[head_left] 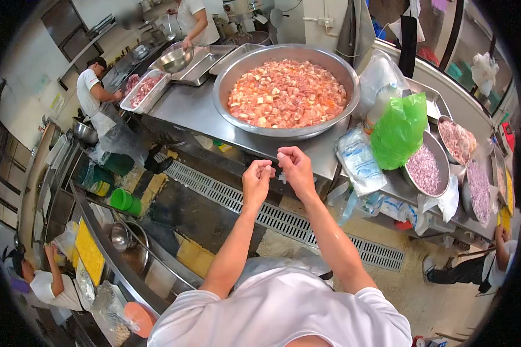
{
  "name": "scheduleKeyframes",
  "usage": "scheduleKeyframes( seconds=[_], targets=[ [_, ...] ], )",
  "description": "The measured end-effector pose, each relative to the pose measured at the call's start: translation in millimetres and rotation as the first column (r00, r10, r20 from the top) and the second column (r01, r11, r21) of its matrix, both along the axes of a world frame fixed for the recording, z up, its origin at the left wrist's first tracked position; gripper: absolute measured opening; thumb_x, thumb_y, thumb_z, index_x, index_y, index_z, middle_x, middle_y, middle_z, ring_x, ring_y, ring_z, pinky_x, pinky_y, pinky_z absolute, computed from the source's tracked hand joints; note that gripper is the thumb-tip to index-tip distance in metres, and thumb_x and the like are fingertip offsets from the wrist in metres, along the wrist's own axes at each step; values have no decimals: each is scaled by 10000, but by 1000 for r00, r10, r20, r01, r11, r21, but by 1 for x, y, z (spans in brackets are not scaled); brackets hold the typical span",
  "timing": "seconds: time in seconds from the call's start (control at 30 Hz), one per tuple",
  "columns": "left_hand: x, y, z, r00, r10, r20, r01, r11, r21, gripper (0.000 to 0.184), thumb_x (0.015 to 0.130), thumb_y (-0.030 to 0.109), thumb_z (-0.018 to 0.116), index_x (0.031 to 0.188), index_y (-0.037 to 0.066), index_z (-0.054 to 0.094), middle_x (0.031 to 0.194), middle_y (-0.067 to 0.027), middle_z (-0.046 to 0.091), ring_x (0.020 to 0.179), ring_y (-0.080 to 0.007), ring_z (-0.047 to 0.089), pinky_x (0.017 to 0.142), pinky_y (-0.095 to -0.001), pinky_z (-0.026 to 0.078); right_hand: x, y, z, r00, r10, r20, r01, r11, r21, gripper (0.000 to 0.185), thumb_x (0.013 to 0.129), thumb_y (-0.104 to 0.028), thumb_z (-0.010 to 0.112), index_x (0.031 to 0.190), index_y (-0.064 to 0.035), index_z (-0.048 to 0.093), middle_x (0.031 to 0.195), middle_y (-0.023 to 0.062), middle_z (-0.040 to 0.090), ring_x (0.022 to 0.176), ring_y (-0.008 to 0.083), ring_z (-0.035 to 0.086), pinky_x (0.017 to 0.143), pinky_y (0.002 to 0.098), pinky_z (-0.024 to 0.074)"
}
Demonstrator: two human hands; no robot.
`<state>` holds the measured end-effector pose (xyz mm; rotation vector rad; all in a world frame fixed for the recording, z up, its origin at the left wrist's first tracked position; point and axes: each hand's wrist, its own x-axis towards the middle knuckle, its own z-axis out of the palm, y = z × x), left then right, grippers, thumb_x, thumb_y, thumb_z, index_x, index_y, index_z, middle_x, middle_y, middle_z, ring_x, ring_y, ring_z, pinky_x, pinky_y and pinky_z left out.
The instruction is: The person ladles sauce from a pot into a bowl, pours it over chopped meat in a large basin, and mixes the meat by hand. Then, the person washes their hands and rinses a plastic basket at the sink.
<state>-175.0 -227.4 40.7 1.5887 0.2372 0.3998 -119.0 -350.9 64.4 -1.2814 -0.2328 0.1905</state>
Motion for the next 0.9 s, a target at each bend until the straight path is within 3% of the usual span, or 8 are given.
scheduleKeyframes(
  seconds=[0.33, 0.43, 0.63, 0.9],
  targets=[
    [19, -35, 1, 997, 72, 18, -71, 997, -32, 160, 944, 81, 555, 1037, -37, 610, 823, -75, 663, 722, -108, 617, 660, -253, 511, 34, -23, 1, 997, 33, 63, -37, 998, 48, 180, 909, -123, 633, 1010, 26, 625, 791, -5, 599, 694, 57, 516, 618, 217, 429],
    [20, -32, -2, 994, 109, -5, -109, 992, -57, 162, 948, 95, 561, 1040, -27, 615, 795, -59, 650, 701, -98, 604, 641, -240, 503, 42, -22, -8, 997, 67, 35, -67, 998, -13, 197, 916, -160, 637, 1046, -12, 635, 750, -32, 570, 620, 32, 466, 518, 197, 364],
    [12, -18, -6, 987, 142, -71, -142, 990, 10, 190, 959, 163, 565, 1072, 19, 613, 773, -23, 623, 683, -93, 572, 640, -241, 476, 49, -10, -15, 992, 85, 93, -88, 996, 30, 204, 916, -176, 637, 1039, -12, 638, 718, -30, 556, 588, 27, 453, 489, 195, 349],
    [7, 5, -9, 977, 178, -121, -183, 982, -35, 188, 958, 174, 570, 1071, 30, 617, 751, -9, 605, 643, -82, 540, 588, -229, 445, 58, 12, -16, 991, 116, 68, -119, 992, 42, 213, 917, -193, 640, 1034, -15, 643, 710, -28, 553, 533, 23, 430, 443, 191, 324]
  ],
)
